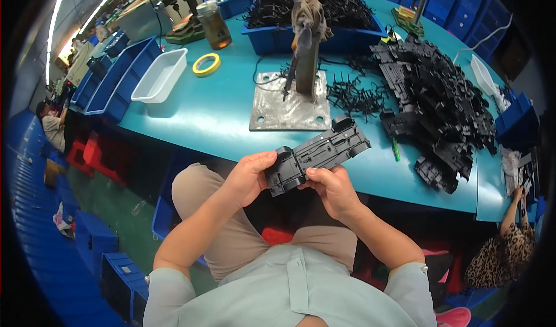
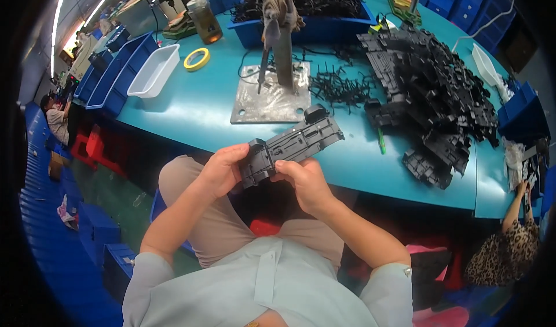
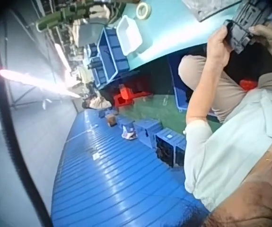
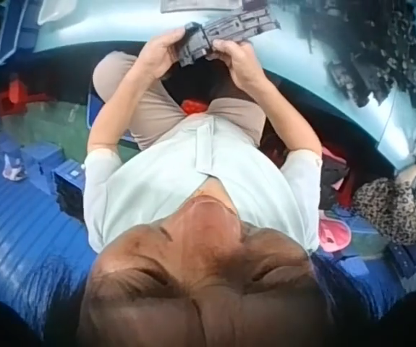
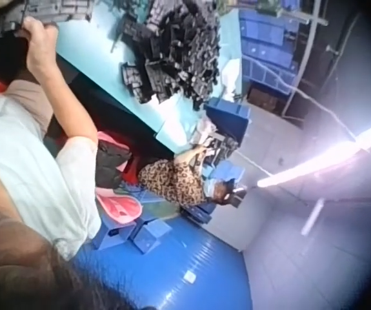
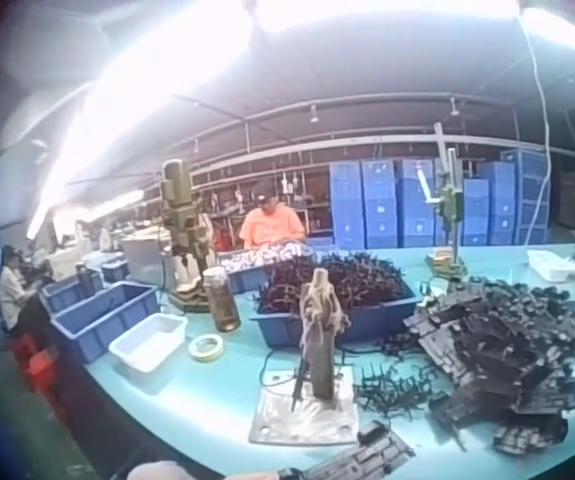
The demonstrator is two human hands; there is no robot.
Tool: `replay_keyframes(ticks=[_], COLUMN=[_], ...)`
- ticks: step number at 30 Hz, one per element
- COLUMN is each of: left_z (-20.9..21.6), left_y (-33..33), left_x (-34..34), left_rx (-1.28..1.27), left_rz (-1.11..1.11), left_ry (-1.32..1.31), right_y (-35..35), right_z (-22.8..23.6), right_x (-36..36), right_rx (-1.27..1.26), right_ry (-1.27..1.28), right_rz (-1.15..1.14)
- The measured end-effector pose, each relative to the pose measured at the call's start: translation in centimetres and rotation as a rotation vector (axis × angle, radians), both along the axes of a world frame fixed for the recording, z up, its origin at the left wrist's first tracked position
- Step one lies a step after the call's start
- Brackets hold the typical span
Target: Assembling the chassis and components of plastic toy cars on a production line.
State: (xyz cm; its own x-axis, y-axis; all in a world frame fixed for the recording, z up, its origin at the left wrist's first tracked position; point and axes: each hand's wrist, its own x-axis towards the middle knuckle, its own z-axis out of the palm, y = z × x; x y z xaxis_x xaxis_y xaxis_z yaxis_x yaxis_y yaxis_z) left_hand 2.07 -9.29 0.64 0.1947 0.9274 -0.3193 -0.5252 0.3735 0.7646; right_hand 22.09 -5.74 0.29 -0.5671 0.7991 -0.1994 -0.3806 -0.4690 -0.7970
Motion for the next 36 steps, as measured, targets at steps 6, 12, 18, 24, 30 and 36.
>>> replay_keyframes(ticks=[6, 12, 18, 24, 30, 36], left_z=[0.2, 0.5, 0.0, -0.1, -0.4, -0.2], left_y=[2.3, 5.2, 7.7, 8.9, 9.4, 9.1], left_x=[-2.0, -3.1, -3.9, -4.0, -3.5, -3.1], left_rx=[-0.028, -0.063, -0.084, -0.015, 0.031, 0.044], left_rz=[0.025, 0.052, 0.060, 0.118, 0.220, 0.258], left_ry=[0.038, 0.128, 0.157, 0.175, 0.140, 0.130], right_y=[3.3, 5.7, 7.9, 9.5, 9.9, 9.9], right_z=[0.4, 0.1, -0.5, -1.2, -0.9, -0.8], right_x=[-1.7, -3.1, -4.1, -4.8, -4.6, -4.5], right_rx=[-0.048, -0.077, -0.046, 0.046, 0.091, 0.098], right_ry=[0.005, 0.043, 0.027, 0.073, 0.110, 0.117], right_rz=[0.094, 0.091, 0.064, 0.065, 0.084, 0.076])
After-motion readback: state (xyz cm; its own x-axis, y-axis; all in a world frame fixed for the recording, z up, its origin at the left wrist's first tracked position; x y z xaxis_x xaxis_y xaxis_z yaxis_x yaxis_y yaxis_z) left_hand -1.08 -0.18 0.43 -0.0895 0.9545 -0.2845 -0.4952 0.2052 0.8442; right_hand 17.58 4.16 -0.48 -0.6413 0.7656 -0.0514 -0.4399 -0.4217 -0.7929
